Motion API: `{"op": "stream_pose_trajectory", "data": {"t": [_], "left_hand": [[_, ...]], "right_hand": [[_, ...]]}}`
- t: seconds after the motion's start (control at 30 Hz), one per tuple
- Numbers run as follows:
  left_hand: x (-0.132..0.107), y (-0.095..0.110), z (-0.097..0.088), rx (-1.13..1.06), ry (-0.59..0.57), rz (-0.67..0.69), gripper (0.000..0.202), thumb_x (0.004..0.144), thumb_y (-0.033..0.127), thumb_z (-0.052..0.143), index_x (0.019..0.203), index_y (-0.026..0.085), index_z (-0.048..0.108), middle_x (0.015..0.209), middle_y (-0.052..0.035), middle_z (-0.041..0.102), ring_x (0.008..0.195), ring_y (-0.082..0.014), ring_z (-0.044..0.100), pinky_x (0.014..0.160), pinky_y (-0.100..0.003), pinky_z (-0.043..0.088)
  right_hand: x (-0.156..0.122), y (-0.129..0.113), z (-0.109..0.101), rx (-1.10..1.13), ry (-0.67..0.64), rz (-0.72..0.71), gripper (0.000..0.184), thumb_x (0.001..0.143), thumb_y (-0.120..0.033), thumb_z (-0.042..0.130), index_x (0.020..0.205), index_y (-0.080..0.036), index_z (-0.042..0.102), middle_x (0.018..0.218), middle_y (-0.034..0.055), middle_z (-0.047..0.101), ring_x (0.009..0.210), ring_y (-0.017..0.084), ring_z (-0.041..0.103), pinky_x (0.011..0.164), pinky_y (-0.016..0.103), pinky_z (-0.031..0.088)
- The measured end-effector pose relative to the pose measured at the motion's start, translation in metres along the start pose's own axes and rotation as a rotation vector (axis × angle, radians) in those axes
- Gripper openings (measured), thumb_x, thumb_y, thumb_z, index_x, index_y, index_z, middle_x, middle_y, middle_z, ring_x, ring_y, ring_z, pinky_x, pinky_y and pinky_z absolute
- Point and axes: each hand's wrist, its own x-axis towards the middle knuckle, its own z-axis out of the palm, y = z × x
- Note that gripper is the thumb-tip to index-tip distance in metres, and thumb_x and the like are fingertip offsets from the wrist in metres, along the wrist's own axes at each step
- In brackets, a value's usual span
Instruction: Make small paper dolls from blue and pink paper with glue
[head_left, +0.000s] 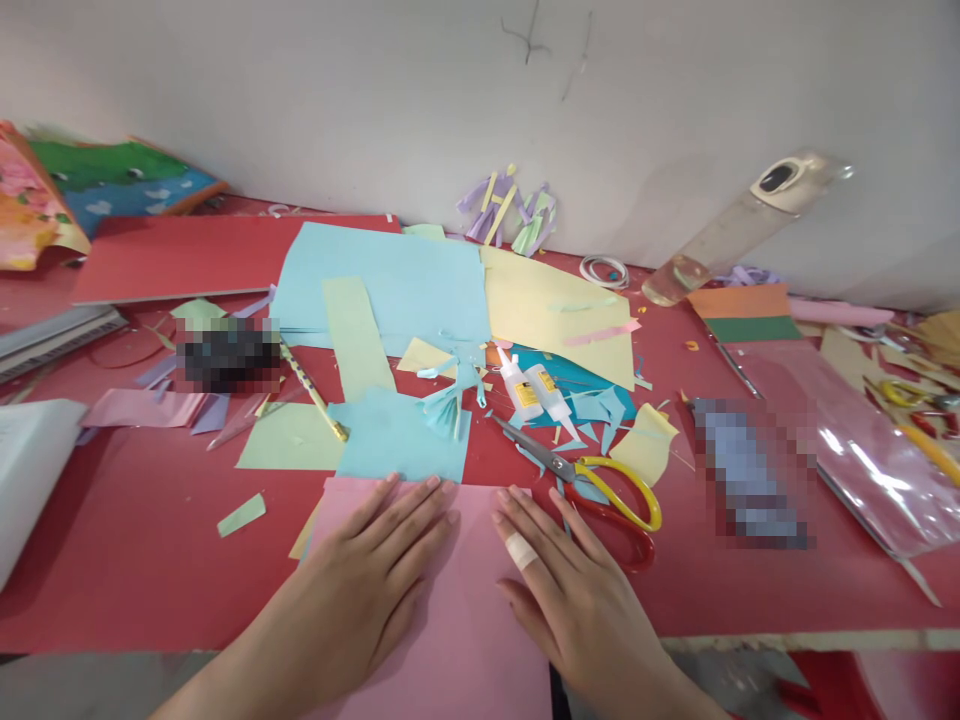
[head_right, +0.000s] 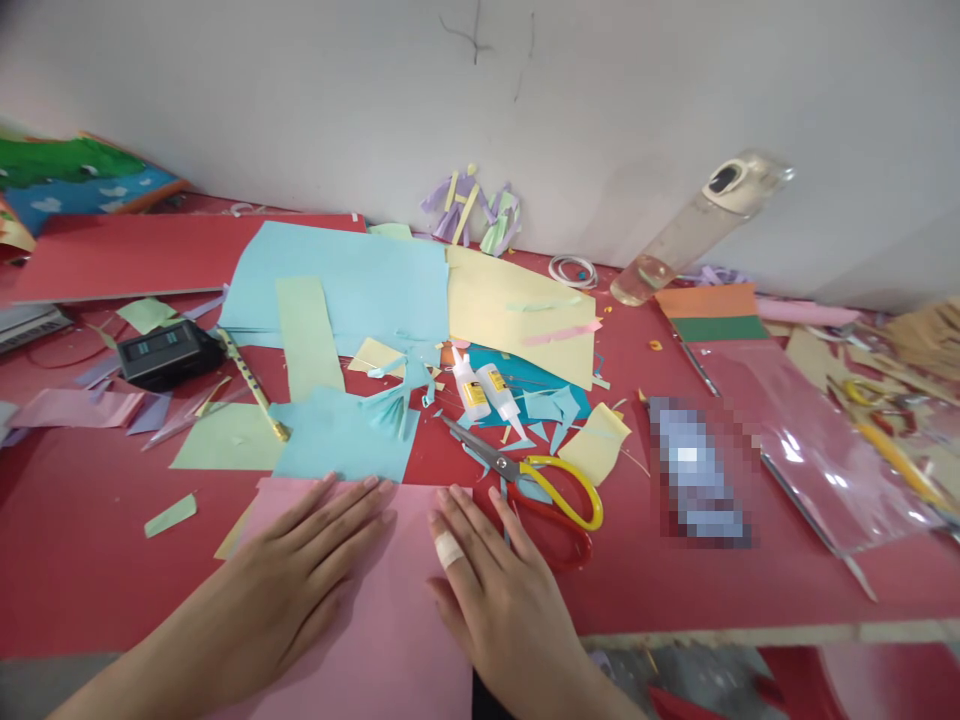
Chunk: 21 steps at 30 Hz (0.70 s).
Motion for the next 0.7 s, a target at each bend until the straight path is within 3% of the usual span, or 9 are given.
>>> {"op": "stream_pose_trajectory", "data": {"t": [0.4, 0.57, 0.7], "left_hand": [[0.000, 0.000, 0.001, 0.028, 0.006, 0.007, 0.055, 0.095, 0.022, 0.049, 0.149, 0.012, 0.044, 0.159, -0.0107, 0.041, 0.148, -0.0270, 0.037, 0.127, -0.047, 0.002], [-0.001, 0.000, 0.001, 0.016, 0.006, -0.004, 0.054, 0.096, 0.021, 0.048, 0.149, 0.013, 0.044, 0.159, -0.0099, 0.042, 0.148, -0.0269, 0.036, 0.127, -0.048, 0.006], [-0.002, 0.000, 0.001, 0.019, 0.006, 0.000, 0.054, 0.096, 0.021, 0.048, 0.149, 0.013, 0.044, 0.159, -0.0101, 0.042, 0.148, -0.0266, 0.035, 0.127, -0.048, 0.006]], "right_hand": [[-0.012, 0.003, 0.006, -0.016, -0.001, 0.043, 0.040, 0.103, -0.032, 0.046, 0.137, -0.012, 0.056, 0.143, 0.0104, 0.061, 0.136, 0.024, 0.054, 0.116, 0.044, 0.032], [-0.011, 0.002, 0.006, -0.034, -0.046, 0.037, 0.038, 0.103, -0.029, 0.044, 0.136, -0.015, 0.057, 0.147, 0.0111, 0.057, 0.140, 0.026, 0.050, 0.115, 0.047, 0.034], [-0.012, 0.002, 0.007, -0.080, -0.071, 0.023, 0.043, 0.102, -0.027, 0.044, 0.141, -0.011, 0.052, 0.150, 0.0121, 0.053, 0.140, 0.028, 0.049, 0.113, 0.050, 0.039]]}}
